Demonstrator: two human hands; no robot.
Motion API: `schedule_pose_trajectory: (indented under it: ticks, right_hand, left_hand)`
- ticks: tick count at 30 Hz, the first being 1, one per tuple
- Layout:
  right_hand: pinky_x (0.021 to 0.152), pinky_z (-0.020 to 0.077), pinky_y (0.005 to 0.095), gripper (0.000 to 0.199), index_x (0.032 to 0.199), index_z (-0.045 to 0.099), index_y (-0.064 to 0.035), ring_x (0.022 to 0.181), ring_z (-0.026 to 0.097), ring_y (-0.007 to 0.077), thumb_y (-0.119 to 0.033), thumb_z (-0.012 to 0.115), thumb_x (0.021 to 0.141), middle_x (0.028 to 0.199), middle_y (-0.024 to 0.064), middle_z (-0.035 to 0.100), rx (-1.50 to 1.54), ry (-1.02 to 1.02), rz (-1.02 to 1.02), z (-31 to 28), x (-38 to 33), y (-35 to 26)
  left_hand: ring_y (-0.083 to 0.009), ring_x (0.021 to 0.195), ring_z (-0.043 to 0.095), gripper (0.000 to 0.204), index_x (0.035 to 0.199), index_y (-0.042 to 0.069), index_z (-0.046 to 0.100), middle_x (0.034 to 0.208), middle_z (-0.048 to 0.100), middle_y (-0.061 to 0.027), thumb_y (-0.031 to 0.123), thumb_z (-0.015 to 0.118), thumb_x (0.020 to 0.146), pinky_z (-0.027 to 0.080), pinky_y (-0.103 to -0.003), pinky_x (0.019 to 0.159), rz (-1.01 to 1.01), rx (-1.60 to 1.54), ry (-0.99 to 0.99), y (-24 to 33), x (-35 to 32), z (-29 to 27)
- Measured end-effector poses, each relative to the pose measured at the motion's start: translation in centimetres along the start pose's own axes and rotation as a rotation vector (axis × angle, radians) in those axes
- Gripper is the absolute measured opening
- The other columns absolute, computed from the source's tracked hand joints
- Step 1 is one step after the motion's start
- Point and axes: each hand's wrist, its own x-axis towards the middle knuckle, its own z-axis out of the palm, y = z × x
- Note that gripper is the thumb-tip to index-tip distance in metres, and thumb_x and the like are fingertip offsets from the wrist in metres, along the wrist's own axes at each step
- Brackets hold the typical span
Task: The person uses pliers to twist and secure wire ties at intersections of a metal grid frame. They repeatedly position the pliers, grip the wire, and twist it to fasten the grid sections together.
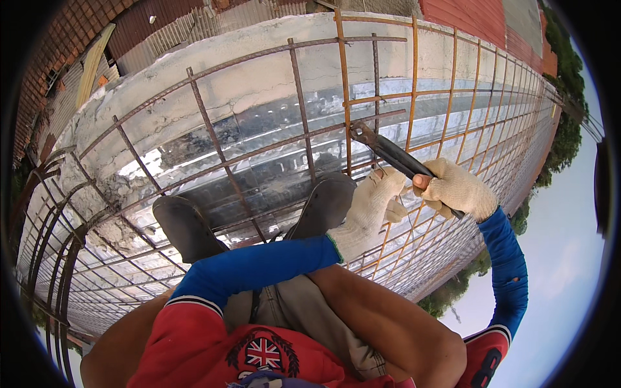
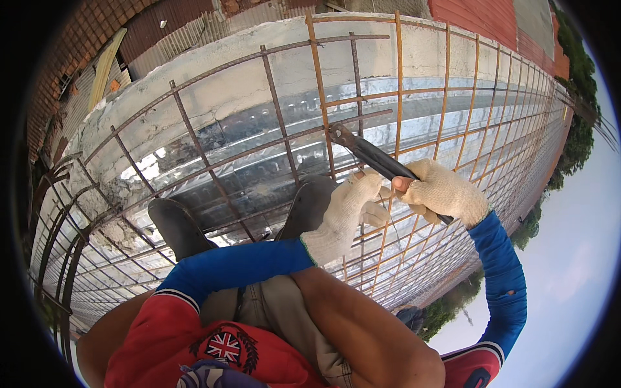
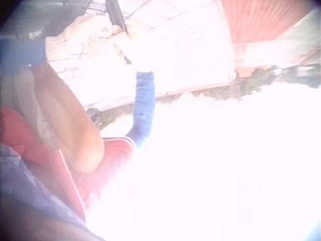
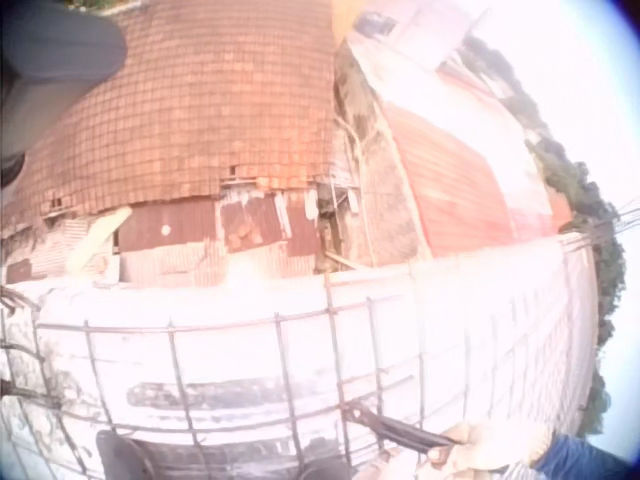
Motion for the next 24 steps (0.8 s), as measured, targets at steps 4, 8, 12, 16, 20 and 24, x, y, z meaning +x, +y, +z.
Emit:
schedule_pose_trajectory:
  ticks: [4, 8, 12, 16, 20, 24]
  right_hand:
    - [0.045, 0.0484, 0.0342, 0.042, 0.097, 0.067, -0.0012, 0.049, 0.06, 0.0121, -0.043, 0.072, 0.104, 0.055, 0.0011, 0.055, -0.131, 0.079, -0.053, 0.5, 0.5, 1.2]
    - [0.054, 0.0528, 0.0447, 0.038, 0.102, 0.067, -0.0001, 0.056, 0.07, 0.0258, -0.038, 0.074, 0.1, 0.057, 0.011, 0.06, -0.247, 0.217, -0.166, 1.2, 0.7, 2.5]
    - [0.066, 0.0512, 0.0519, 0.02, 0.105, 0.066, -0.0017, 0.074, 0.068, 0.0472, -0.019, 0.072, 0.098, 0.079, 0.0265, 0.067, -0.719, 0.486, -0.32, 2.6, -0.4, 0.6]
    - [0.067, 0.0511, 0.0534, 0.022, 0.105, 0.064, -0.0014, 0.079, 0.071, 0.0457, -0.019, 0.074, 0.096, 0.078, 0.0258, 0.066, -0.824, 0.61, -0.367, 4.1, -0.9, 0.0]
    - [0.068, 0.0549, 0.0539, 0.031, 0.114, 0.065, -0.0024, 0.079, 0.073, 0.0439, -0.024, 0.077, 0.095, 0.077, 0.0231, 0.069, -0.785, 0.535, -0.369, 3.5, -0.9, 0.7]
    - [0.068, 0.0573, 0.0508, 0.041, 0.124, 0.066, -0.0044, 0.077, 0.074, 0.0407, -0.028, 0.08, 0.094, 0.072, 0.022, 0.069, -0.575, 0.314, -0.379, 0.8, 0.2, 1.4]
  left_hand:
    - [-0.0197, 0.071, 0.077, 0.056, 0.12, -0.001, 0.06, 0.103, 0.072, -0.0153, 0.047, 0.078, 0.099, 0.064, -0.03, 0.059, 0.039, 0.001, 0.09, 2.7, 3.8, -0.3]
    - [-0.02, 0.069, 0.077, 0.059, 0.118, 0.001, 0.06, 0.091, 0.075, -0.014, 0.053, 0.081, 0.096, 0.064, -0.031, 0.056, 0.003, -0.009, 0.112, 2.1, 4.4, 0.0]
    - [-0.0234, 0.076, 0.078, 0.056, 0.119, 0.003, 0.062, 0.101, 0.075, -0.0162, 0.054, 0.076, 0.1, 0.063, -0.032, 0.058, 0.036, -0.081, 0.046, 1.6, 4.4, -0.1]
    - [-0.0249, 0.074, 0.077, 0.053, 0.122, 0.003, 0.065, 0.103, 0.074, -0.0164, 0.051, 0.075, 0.102, 0.063, -0.031, 0.058, 0.046, -0.162, -0.021, 1.5, 4.7, -0.6]
    - [-0.0216, 0.072, 0.076, 0.052, 0.116, 0.001, 0.065, 0.102, 0.074, -0.0162, 0.048, 0.078, 0.099, 0.062, -0.03, 0.057, 0.043, -0.145, 0.0, 1.5, 4.7, 0.4]
    - [-0.0174, 0.068, 0.074, 0.054, 0.108, 0.001, 0.064, 0.091, 0.072, -0.0126, 0.049, 0.083, 0.094, 0.06, -0.029, 0.053, 0.063, -0.079, 0.255, 1.8, 4.5, 4.0]
